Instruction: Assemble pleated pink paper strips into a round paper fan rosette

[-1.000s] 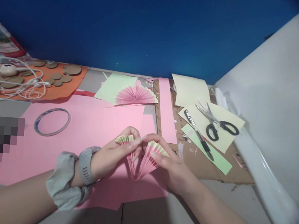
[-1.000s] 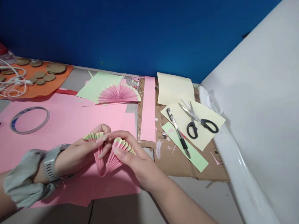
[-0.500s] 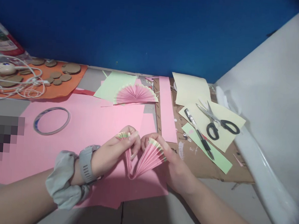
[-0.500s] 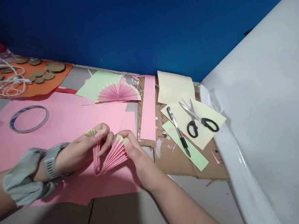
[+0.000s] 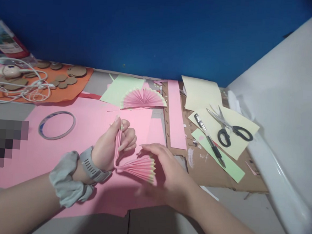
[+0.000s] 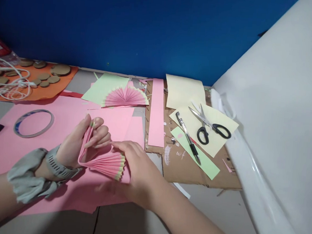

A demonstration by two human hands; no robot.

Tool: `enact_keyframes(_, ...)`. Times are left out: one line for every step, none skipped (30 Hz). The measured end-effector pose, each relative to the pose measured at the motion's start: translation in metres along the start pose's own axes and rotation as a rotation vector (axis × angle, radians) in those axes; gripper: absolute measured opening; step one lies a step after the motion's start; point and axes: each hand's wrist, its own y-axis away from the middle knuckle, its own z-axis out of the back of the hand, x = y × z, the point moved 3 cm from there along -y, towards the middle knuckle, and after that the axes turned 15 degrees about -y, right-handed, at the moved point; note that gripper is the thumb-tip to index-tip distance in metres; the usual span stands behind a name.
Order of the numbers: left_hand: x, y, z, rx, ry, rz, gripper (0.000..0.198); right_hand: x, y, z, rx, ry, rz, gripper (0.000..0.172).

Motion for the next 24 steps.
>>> enact_keyframes(-0.001,-0.001,0.001,-0.015,-0.001,-0.008,0.037,0.000,-0.001,0.001,-0.008,0.040,-0.023,0.064)
enact_keyframes(-0.001,-0.001,0.002,-0.025,-0.001,-0.010,0.037,0.000,-0.001,0.003,-0.012,0.069,-0.034,0.054)
enact_keyframes(-0.001,-0.001,0.002,-0.030,0.000,-0.005,0.036,0.000,-0.002,0.004,-0.012,0.094,-0.035,0.047)
enact_keyframes(-0.001,-0.001,0.002,-0.032,0.004,0.000,0.036,0.000,-0.002,0.005,-0.009,0.116,-0.024,0.042)
enact_keyframes(-0.002,0.000,0.003,-0.033,0.009,0.007,0.036,0.000,-0.003,0.006,-0.002,0.136,-0.007,0.039)
enact_keyframes(-0.002,0.000,0.003,-0.031,0.015,0.015,0.036,-0.001,-0.004,0.006,0.003,0.154,0.010,0.034)
enact_keyframes(-0.002,0.000,0.003,-0.027,0.021,0.021,0.036,-0.001,-0.004,0.006,0.007,0.168,0.026,0.030)
enact_keyframes(-0.001,0.001,0.003,-0.022,0.025,0.025,0.036,-0.001,-0.005,0.006,0.011,0.180,0.037,0.025)
enact_keyframes(-0.001,0.001,0.003,-0.017,0.027,0.029,0.036,-0.001,-0.005,0.005,0.016,0.190,0.045,0.020)
enact_keyframes(-0.001,0.001,0.003,-0.011,0.028,0.030,0.036,-0.001,-0.005,0.005,0.018,0.198,0.051,0.017)
enact_keyframes(-0.001,0.001,0.004,-0.007,0.026,0.030,0.036,-0.001,-0.005,0.004,0.018,0.204,0.053,0.014)
enact_keyframes(-0.001,0.000,0.003,-0.005,0.022,0.030,0.036,-0.001,-0.006,0.004,0.019,0.209,0.053,0.012)
enact_keyframes(-0.001,0.000,0.003,-0.004,0.017,0.029,0.036,-0.001,-0.006,0.004,0.022,0.212,0.054,0.010)
enact_keyframes(-0.001,0.000,0.003,0.000,0.011,0.027,0.036,-0.001,-0.006,0.004,0.025,0.211,0.057,0.008)
enact_keyframes(-0.001,0.000,0.003,0.003,0.005,0.025,0.037,-0.001,-0.005,0.004,0.027,0.209,0.060,0.007)
enact_keyframes(-0.001,0.000,0.002,0.006,-0.003,0.025,0.037,-0.001,-0.005,0.005,0.027,0.205,0.061,0.008)
enact_keyframes(-0.001,0.000,0.002,0.010,-0.011,0.022,0.037,-0.001,-0.005,0.006,0.022,0.200,0.061,0.010)
enact_keyframes(0.000,0.000,0.001,0.014,-0.019,0.019,0.037,-0.001,-0.005,0.007,0.011,0.194,0.058,0.011)
enact_keyframes(0.000,0.000,0.001,0.017,-0.026,0.016,0.036,-0.001,-0.004,0.008,-0.006,0.190,0.054,0.011)
enact_keyframes(0.000,0.000,0.001,0.019,-0.032,0.014,0.036,-0.001,-0.004,0.009,-0.026,0.185,0.051,0.012)
enact_keyframes(0.001,0.000,0.001,0.020,-0.036,0.014,0.036,-0.002,-0.004,0.010,-0.041,0.178,0.043,0.013)
enact_keyframes(0.001,0.001,0.001,0.020,-0.036,0.014,0.036,-0.002,-0.004,0.011,-0.051,0.167,0.028,0.014)
enact_keyframes(0.001,0.001,0.001,0.019,-0.034,0.016,0.036,-0.002,-0.004,0.011,-0.055,0.154,0.006,0.013)
enact_keyframes(0.001,0.001,0.001,0.019,-0.031,0.020,0.036,-0.002,-0.004,0.012,-0.054,0.139,-0.022,0.012)
